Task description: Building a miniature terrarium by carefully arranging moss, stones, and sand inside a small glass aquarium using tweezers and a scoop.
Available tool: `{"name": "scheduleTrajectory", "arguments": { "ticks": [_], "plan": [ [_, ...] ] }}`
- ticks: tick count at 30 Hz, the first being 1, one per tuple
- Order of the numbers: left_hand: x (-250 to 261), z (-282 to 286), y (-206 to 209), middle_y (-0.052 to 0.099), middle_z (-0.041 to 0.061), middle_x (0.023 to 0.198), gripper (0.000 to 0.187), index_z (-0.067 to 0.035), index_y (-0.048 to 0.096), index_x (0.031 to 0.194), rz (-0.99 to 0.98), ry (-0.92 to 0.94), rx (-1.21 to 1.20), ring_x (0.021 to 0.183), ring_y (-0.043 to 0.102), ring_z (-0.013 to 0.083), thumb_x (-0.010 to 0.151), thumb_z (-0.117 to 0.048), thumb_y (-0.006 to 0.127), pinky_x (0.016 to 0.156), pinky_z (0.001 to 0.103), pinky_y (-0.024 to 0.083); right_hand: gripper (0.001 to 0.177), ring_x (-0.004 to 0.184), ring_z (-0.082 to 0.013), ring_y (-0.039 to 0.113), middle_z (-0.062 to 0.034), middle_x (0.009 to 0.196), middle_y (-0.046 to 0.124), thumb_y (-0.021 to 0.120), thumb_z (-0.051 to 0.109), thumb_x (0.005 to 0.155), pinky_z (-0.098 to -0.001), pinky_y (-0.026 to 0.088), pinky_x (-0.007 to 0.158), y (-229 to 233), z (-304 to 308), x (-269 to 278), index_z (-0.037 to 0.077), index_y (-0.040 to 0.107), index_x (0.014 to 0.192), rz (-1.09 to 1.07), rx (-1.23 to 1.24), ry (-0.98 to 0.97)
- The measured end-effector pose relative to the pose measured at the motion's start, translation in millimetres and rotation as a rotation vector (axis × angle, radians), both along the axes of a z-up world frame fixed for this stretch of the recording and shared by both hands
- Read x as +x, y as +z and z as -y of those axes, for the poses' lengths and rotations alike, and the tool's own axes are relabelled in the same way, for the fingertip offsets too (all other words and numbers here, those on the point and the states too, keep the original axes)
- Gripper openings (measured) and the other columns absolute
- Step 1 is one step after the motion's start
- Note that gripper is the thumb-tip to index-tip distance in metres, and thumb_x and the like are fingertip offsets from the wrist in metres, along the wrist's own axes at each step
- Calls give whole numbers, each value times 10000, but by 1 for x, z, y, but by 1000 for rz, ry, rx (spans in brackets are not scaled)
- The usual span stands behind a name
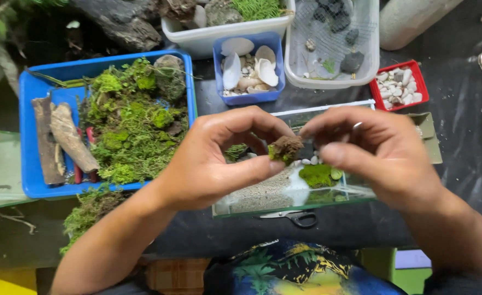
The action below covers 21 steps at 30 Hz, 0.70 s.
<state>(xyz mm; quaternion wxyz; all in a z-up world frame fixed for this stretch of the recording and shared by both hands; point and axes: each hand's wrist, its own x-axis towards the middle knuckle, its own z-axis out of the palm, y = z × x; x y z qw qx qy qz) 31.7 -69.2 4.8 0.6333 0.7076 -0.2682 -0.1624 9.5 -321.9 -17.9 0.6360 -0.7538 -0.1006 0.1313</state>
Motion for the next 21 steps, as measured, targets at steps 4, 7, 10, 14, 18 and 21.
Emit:
{"name": "scheduleTrajectory", "arguments": {
  "ticks": [4, 7, 10, 14, 18, 21],
  "plan": [
    [5, 12, -5, 724, -1, 906, 192, -89, 726, 1103, 50, -62, 122, 784, 632, 84, 922, -138, 685, 725, 235, 553, 336, 729, -140, 523, -83, 817, 579, 573, 154, 928, -241, 417, 663, 3, 12, -13, -52, 659, 1180, 151, 106, -133],
    [9, 35, -25, 789, 0, 892, 170, -134, 739, 975, 82, -199, 343, 738, 677, 130, 927, -248, 622, 656, 291, 544, 436, 759, -195, 585, -199, 940, 601, 603, 238, 889, -243, 432, 622, -4, 25, -20, -113, 606, 1149, 223, 178, -288],
    [8, 61, -48, 768, 117, 870, 229, -86, 749, 967, 68, -352, 655, 764, 690, 326, 811, -189, 617, 640, 451, 483, 431, 764, -197, 600, -175, 877, 588, 620, 304, 898, -215, 466, 639, -8, 30, -24, -73, 603, 1106, 303, 167, -331],
    [10, 95, -63, 631, 166, 735, 77, -49, 605, 755, -15, -542, 1002, 640, 588, 334, 816, -96, 613, 533, 489, 465, 371, 780, -211, 586, -181, 861, 593, 617, 279, 899, -231, 467, 643, -5, 25, -28, -59, 601, 1051, 340, 144, -354],
    [6, 114, -79, 697, 183, 881, 109, -9, 667, 886, -37, -627, 1103, 712, 677, 337, 824, -8, 577, 608, 473, 571, 350, 755, -232, 560, -214, 860, 597, 593, 212, 851, -269, 447, 700, -3, 26, -32, -105, 592, 998, 372, 109, -366],
    [9, 121, -91, 689, 155, 744, 111, -13, 667, 795, -77, -677, 1158, 609, 646, 291, 743, 65, 609, 509, 426, 528, 332, 699, -239, 513, -227, 811, 564, 573, 186, 832, -291, 423, 627, 0, 29, -30, -120, 591, 958, 399, 58, -317]
  ]
}}
